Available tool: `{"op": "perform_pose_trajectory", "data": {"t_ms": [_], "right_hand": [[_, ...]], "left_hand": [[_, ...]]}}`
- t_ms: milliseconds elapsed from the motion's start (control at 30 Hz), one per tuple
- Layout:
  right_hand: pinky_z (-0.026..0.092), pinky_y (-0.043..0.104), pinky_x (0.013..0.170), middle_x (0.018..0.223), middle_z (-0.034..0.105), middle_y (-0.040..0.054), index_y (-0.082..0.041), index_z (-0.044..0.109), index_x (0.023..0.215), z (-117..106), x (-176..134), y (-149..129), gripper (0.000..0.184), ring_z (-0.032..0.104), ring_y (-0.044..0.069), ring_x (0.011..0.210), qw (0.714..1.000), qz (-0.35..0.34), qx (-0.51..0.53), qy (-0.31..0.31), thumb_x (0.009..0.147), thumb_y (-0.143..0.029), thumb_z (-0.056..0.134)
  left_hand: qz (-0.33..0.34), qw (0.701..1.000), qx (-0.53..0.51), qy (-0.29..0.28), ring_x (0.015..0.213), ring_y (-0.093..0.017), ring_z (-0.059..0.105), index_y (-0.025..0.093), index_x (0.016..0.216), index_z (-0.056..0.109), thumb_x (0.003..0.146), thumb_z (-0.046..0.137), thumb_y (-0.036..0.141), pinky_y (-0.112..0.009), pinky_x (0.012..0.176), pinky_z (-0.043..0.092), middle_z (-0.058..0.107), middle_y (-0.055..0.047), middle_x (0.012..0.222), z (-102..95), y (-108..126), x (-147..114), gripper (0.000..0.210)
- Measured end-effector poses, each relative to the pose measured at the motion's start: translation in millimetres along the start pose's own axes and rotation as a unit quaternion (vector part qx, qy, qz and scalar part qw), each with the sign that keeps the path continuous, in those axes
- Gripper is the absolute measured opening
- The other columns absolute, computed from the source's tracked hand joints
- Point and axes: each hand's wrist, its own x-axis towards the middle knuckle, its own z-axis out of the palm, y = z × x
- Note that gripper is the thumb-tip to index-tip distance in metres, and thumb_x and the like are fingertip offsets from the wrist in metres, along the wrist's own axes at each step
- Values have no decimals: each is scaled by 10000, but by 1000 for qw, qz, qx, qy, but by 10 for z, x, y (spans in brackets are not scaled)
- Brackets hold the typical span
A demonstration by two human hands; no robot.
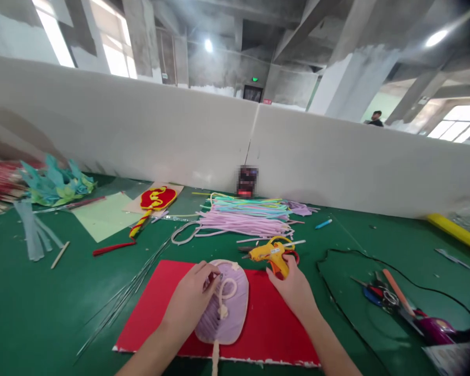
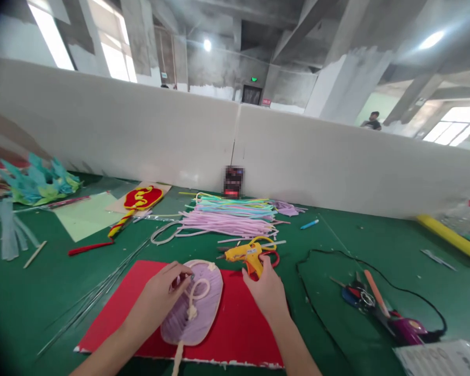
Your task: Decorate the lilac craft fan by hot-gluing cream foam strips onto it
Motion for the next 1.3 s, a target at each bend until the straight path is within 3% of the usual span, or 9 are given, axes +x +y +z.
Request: {"op": "perform_pose_trajectory", "data": {"t_ms": [200, 633, 1300], "right_hand": [[474, 291, 617, 977, 661, 68, -220, 446, 1063, -83, -56, -86, 407, 647, 225, 793, 999, 12, -11, -50, 790, -520, 475], [498, 311, 674, 1074, 640, 88, -221, 479, 1056, -34, -130, -26, 285, 645, 238, 913, 993, -106, -31, -52, 819, -377, 458], [497, 319, 711, 1067, 645, 71, -230, 493, 1043, -80, -117, 49, 266, 635, 232, 918, 991, -114, -33, -65, 813, -358, 454]], "left_hand": [[-19, 999, -6, -36, 779, -156, 570, 234, 861, 605, 836, 471, 231, -257, 712, 418, 593, -6, 870, 56, 25, 10, 137], [-55, 996, -56, -38, 744, -177, 597, 226, 775, 621, 750, 526, 202, -260, 680, 442, 650, -10, 806, 107, -48, 74, 102], [-56, 996, -68, -29, 735, -172, 581, 217, 751, 590, 759, 514, 213, -263, 668, 425, 617, -6, 787, 144, -51, 52, 77]]}}
